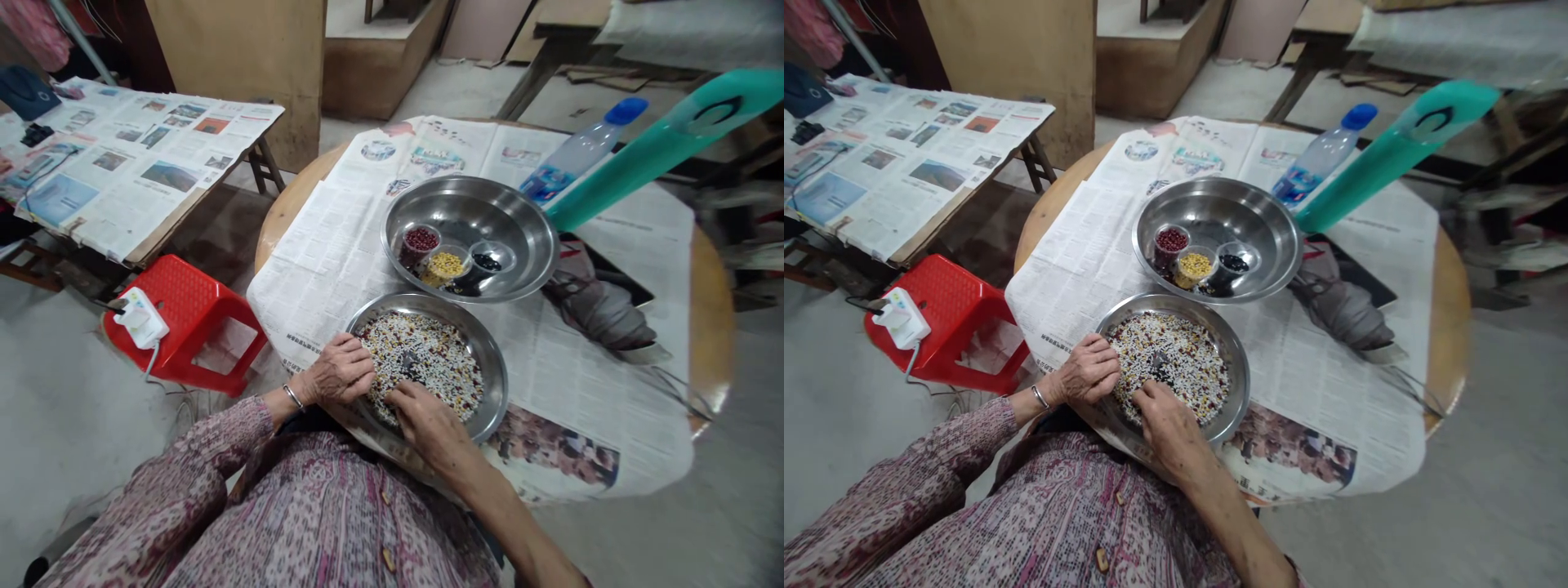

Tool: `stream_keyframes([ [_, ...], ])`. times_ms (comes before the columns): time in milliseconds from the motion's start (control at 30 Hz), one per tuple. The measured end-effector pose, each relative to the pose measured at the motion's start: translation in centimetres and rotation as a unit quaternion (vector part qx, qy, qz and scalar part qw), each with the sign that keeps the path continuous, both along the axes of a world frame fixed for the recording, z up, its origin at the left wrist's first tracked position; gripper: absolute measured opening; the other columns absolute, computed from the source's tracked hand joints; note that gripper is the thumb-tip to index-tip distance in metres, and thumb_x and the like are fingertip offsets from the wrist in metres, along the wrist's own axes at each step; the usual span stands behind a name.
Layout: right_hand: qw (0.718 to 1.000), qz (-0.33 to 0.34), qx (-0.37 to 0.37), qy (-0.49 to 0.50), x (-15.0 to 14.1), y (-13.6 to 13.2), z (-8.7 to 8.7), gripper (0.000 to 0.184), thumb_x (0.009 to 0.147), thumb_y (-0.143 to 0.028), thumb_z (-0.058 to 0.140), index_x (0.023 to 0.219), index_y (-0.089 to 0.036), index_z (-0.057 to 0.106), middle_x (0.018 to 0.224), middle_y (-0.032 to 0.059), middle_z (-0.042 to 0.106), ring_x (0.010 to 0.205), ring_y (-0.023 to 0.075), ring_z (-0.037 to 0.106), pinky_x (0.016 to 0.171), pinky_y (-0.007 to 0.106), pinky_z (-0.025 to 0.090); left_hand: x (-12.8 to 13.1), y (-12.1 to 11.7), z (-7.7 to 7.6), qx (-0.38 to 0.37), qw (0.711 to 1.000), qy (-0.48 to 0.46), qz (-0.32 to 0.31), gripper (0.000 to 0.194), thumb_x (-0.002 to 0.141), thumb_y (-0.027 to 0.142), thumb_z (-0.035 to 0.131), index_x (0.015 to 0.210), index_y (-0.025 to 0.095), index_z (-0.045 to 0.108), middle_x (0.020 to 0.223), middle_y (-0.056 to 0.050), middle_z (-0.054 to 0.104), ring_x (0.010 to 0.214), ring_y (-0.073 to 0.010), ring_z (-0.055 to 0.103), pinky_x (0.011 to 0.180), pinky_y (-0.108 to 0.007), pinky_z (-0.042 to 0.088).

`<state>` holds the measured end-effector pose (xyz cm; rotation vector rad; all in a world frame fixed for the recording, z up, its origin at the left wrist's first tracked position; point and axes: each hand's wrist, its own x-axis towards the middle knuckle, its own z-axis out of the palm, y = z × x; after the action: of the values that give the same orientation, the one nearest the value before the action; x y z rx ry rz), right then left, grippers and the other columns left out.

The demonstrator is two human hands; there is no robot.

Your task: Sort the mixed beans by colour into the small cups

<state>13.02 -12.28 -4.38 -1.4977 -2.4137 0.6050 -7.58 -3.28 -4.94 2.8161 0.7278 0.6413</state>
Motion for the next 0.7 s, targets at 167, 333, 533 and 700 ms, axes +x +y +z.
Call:
stream_keyframes([
  [167,0.994,-0.079,0.068,-0.038,3.4,2.5,-0.7,0.031,0.086,-0.007,0.044,0.099,-0.021,0.069,0.103,0.0088,0.065,0.101,0.0209,0.059,0.086,0.034,0.050,0.1,0.0,0.1,0.009,1.000,-0.006,0.000,0.028,0.096,0.025,0.040,0.071,0.020,0.051,0.070,-0.002,0.057,0.073,-0.0174,0.048,0.086,-0.038,0.037],
  [333,0.981,-0.148,0.123,-0.017,4.9,5.5,-0.7,0.032,0.089,-0.017,0.046,0.111,-0.019,0.069,0.118,0.0125,0.064,0.111,0.0239,0.057,0.099,0.042,0.048,0.1,0.0,0.1,-0.001,1.000,0.007,0.005,0.030,0.096,0.026,0.037,0.071,0.020,0.052,0.070,-0.003,0.057,0.075,-0.0182,0.048,0.086,-0.040,0.037],
  [533,0.989,-0.126,0.075,-0.003,1.6,4.2,-0.2,0.026,0.090,-0.030,0.053,0.110,-0.019,0.065,0.104,0.0108,0.063,0.097,0.0226,0.058,0.085,0.035,0.048,0.0,0.0,0.0,0.010,1.000,0.001,0.006,0.030,0.096,0.026,0.038,0.071,0.020,0.052,0.071,-0.003,0.057,0.074,-0.0176,0.048,0.085,-0.038,0.038],
  [700,0.992,-0.113,0.025,0.043,-0.3,3.8,0.0,0.018,0.084,-0.013,0.046,0.082,-0.020,0.063,0.085,0.0051,0.063,0.075,0.0157,0.057,0.072,0.028,0.044,0.0,0.0,0.2,0.021,1.000,-0.016,0.005,0.029,0.096,0.025,0.039,0.071,0.020,0.052,0.071,-0.003,0.057,0.074,-0.0172,0.049,0.086,-0.037,0.038],
])
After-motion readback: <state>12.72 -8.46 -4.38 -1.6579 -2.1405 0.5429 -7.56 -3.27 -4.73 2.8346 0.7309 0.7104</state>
